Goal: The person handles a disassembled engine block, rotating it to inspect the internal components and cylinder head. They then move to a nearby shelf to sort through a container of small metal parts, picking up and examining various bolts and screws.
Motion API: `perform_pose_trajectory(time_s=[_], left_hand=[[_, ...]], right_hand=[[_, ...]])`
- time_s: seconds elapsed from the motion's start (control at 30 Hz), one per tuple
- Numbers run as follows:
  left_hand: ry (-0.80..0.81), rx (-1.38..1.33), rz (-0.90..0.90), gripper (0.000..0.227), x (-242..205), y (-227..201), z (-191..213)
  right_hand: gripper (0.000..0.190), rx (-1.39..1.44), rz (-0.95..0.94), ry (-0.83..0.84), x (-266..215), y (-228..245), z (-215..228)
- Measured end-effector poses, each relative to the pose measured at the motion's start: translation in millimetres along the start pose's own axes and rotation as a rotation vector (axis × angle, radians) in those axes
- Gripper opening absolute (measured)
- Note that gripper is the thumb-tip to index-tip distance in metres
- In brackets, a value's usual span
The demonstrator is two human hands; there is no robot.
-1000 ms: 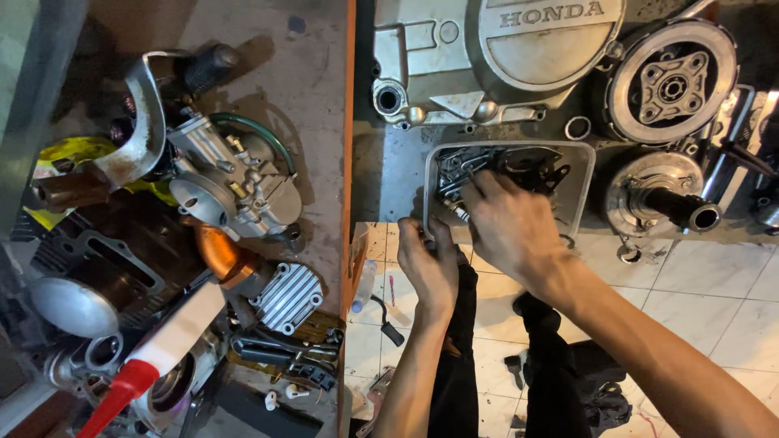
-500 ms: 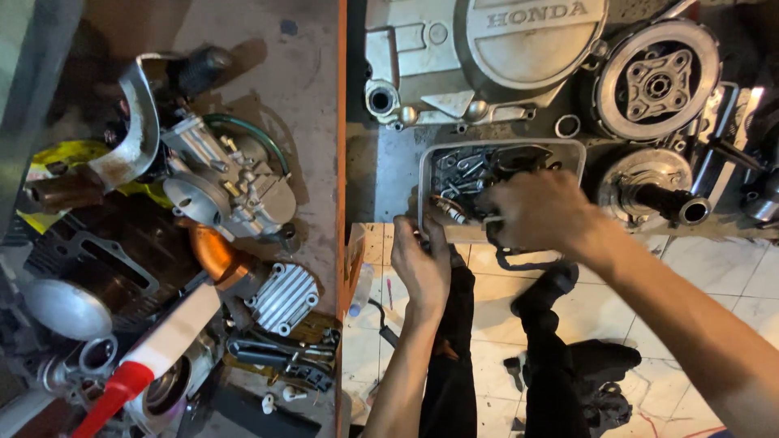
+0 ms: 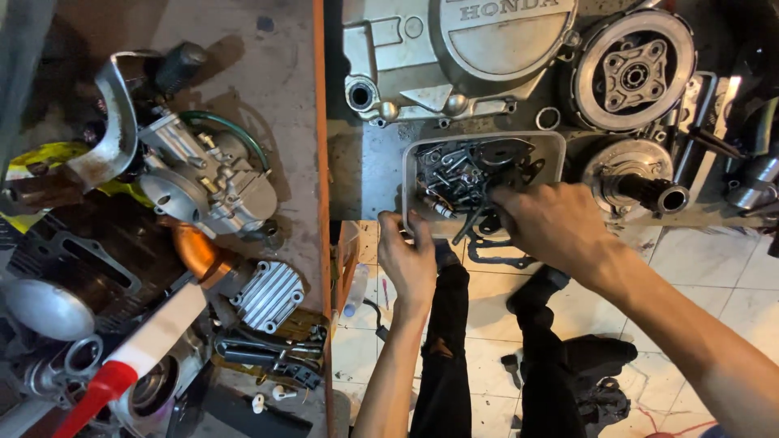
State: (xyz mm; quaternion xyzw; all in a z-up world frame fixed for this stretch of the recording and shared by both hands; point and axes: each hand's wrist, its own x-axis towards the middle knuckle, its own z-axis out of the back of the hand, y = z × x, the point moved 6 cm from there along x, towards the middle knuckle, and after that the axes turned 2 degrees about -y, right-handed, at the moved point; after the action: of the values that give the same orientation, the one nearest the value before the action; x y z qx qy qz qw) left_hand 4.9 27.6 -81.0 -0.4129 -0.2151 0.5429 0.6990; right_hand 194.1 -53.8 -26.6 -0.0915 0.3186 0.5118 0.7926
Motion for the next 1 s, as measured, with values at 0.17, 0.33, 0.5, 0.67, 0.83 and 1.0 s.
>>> perform_pose_trajectory(time_s=[0.17,0.33,0.5,0.67,0.83,1.0], left_hand=[[0.03,-0.048,0.06,0.015,-2,0,-3],[0.056,-0.036,0.099,0.016,-1,2,-5],[0.044,-0.093,0.064,0.017,-1,1,-7],[0.116,-0.086,0.123,0.016,-1,8,-5],[0.049,-0.05,-0.007,0.018,2,-8,9],[0.015,0.133,-0.194,0.039,-1,-31,33]], right_hand=[[0.04,-0.008,-0.004,0.066,4,11,2],[0.039,0.019,0.019,-0.015,11,-1,-40],[0.069,0.048,0.106,0.009,23,17,-14],[0.05,0.21,-0.059,-0.047,4,-2,3],[0.022,0.139,-0.151,-0.092,-30,-16,15],[0.031,0.08,-0.059,-0.134,-50,-12,12]])
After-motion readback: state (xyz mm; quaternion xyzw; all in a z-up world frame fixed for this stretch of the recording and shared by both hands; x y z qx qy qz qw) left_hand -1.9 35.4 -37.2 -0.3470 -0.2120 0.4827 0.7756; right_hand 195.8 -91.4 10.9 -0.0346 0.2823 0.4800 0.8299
